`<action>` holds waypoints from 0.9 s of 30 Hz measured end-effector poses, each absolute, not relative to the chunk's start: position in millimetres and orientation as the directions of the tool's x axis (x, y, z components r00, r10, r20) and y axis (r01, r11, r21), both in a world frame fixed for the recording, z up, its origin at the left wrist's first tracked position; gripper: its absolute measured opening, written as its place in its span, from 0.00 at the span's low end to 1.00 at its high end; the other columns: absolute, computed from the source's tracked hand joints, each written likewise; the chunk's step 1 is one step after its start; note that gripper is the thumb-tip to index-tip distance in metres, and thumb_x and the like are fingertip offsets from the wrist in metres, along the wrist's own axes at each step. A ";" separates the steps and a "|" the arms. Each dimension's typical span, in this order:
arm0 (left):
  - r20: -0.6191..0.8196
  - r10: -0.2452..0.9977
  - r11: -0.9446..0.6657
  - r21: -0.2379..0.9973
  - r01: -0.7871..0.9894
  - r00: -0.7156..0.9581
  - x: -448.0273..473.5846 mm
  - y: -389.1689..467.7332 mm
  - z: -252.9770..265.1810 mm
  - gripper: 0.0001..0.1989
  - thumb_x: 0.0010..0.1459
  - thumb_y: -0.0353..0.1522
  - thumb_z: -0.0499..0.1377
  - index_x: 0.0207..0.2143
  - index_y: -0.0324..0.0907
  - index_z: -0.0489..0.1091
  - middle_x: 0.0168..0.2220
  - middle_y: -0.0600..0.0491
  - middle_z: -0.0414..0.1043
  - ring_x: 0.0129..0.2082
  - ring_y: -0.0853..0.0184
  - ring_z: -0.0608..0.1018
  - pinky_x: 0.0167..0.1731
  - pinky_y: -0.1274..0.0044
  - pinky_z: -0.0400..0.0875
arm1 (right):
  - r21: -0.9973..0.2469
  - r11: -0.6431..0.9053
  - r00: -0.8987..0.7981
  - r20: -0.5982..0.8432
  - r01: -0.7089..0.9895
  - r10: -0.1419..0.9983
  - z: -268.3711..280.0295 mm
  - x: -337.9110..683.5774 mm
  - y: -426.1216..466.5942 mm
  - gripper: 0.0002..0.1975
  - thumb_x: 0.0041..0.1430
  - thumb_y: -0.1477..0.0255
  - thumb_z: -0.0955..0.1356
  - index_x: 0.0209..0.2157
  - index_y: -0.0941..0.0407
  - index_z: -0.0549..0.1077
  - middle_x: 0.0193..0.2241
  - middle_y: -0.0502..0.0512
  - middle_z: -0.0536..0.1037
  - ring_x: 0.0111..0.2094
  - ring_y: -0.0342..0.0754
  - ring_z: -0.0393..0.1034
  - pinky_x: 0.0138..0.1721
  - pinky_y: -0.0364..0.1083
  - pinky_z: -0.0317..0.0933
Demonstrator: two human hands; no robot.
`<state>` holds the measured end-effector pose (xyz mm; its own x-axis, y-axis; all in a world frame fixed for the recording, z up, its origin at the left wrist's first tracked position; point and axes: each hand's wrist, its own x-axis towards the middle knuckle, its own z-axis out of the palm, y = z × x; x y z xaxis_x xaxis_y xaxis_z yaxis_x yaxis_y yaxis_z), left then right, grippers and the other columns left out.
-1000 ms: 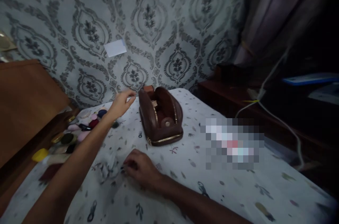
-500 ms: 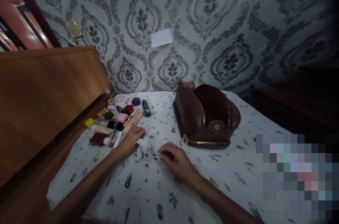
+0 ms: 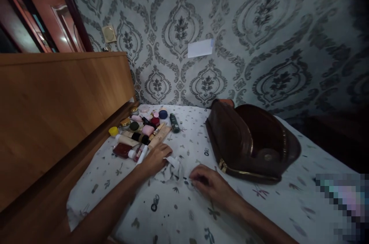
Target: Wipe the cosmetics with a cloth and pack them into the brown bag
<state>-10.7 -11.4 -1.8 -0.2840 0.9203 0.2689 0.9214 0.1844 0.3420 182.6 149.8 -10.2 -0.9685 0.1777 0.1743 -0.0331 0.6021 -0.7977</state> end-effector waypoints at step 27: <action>0.143 0.561 0.773 0.262 0.578 -0.815 -224.3 -87.9 50.2 0.17 0.51 0.42 0.59 0.40 0.42 0.71 0.36 0.50 0.76 0.37 0.59 0.77 0.35 0.74 0.68 | -0.797 0.593 -0.861 0.379 -0.117 0.340 -24.1 132.2 105.8 0.17 0.61 0.64 0.67 0.49 0.56 0.71 0.41 0.58 0.75 0.41 0.52 0.71 0.44 0.50 0.68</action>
